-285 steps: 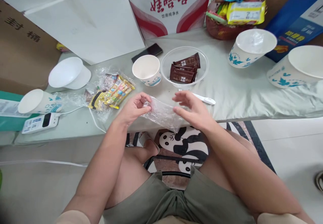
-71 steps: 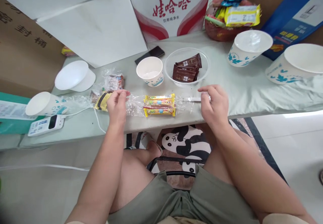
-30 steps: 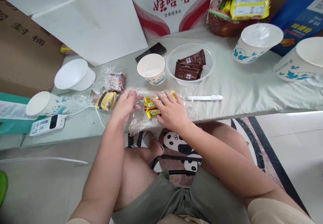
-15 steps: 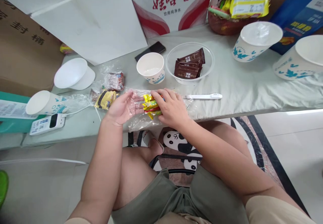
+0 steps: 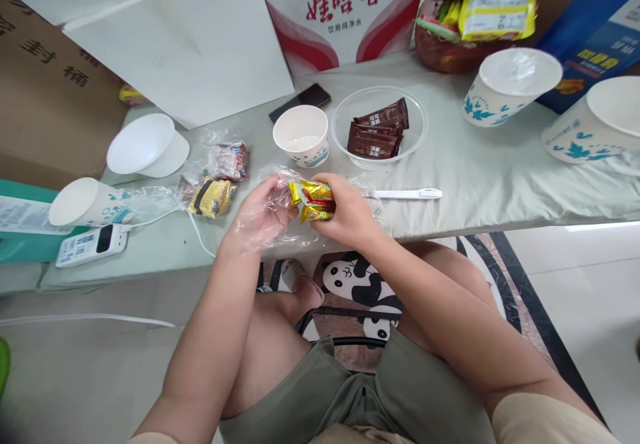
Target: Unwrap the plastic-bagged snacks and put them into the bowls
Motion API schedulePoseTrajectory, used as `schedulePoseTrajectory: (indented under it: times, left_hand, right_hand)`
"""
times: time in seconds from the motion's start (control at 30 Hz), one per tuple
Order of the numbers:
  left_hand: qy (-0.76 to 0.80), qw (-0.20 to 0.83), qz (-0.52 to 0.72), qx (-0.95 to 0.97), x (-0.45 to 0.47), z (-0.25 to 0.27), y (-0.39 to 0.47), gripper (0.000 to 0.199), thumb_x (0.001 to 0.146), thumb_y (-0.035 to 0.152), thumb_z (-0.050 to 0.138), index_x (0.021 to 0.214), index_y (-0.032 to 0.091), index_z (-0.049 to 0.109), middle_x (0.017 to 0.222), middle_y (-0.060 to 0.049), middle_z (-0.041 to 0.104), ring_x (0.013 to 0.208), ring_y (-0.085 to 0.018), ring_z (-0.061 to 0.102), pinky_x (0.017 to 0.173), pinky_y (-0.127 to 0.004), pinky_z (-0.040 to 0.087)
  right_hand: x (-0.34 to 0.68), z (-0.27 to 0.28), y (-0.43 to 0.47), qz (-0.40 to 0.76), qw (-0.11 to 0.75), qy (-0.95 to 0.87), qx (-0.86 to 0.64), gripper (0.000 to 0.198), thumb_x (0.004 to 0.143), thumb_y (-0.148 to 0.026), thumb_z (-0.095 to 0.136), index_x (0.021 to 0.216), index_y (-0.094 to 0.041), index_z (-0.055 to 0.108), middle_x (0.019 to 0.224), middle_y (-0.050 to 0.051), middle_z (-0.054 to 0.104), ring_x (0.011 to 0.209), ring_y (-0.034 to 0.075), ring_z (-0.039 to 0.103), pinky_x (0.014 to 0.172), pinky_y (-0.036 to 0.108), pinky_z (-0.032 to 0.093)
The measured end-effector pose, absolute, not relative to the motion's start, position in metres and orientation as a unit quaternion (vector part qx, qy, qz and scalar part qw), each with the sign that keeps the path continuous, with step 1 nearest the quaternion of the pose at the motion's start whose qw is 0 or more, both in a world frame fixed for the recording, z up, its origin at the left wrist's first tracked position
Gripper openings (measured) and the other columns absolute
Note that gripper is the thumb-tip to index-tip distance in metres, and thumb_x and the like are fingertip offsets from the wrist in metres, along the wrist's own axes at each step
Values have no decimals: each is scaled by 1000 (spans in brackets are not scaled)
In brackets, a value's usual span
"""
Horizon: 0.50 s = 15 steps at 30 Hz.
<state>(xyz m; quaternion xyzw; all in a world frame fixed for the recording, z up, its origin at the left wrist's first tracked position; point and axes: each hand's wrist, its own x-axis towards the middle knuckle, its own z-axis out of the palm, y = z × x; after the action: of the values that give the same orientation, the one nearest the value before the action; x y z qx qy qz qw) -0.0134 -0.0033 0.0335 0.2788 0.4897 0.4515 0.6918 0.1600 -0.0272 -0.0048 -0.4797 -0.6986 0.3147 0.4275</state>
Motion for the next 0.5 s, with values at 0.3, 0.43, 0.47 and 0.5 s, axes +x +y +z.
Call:
schedulePoseTrajectory:
  times: [0.3, 0.43, 0.47, 0.5]
  left_hand:
    - [469, 654, 421, 419, -2, 32, -10, 40, 97, 53, 34, 72, 23, 43, 81, -6, 57, 80, -20, 60, 75, -41, 53]
    - [457, 648, 431, 431, 6, 28, -15, 45, 94, 59, 33, 68, 23, 32, 69, -3, 43, 63, -18, 46, 65, -39, 44]
    - [453, 662, 429, 415, 7, 29, -16, 45, 93, 59, 35, 67, 23, 30, 65, -2, 39, 57, -16, 41, 62, -38, 41]
    - [448, 682, 423, 393, 7, 31, -17, 45, 92, 58, 38, 67, 23, 27, 62, 0, 35, 52, -15, 35, 58, -37, 38]
  right_hand:
    - [153, -8, -29, 608, 555, -376, -426, 44, 61, -34, 79, 99, -24, 58, 92, 1, 69, 84, 21, 66, 81, 40, 56]
    - [145, -4, -33, 725, 537, -225, -369, 42, 60, -40, 84, 93, -23, 64, 83, 1, 71, 78, 23, 69, 77, 42, 59]
    - [144, -3, -35, 740, 535, -205, -353, 44, 59, -41, 86, 94, -23, 65, 82, 1, 71, 78, 24, 70, 76, 43, 60]
    - [144, -2, -36, 752, 532, -190, -339, 46, 58, -41, 87, 95, -23, 66, 83, 1, 72, 79, 25, 71, 75, 43, 60]
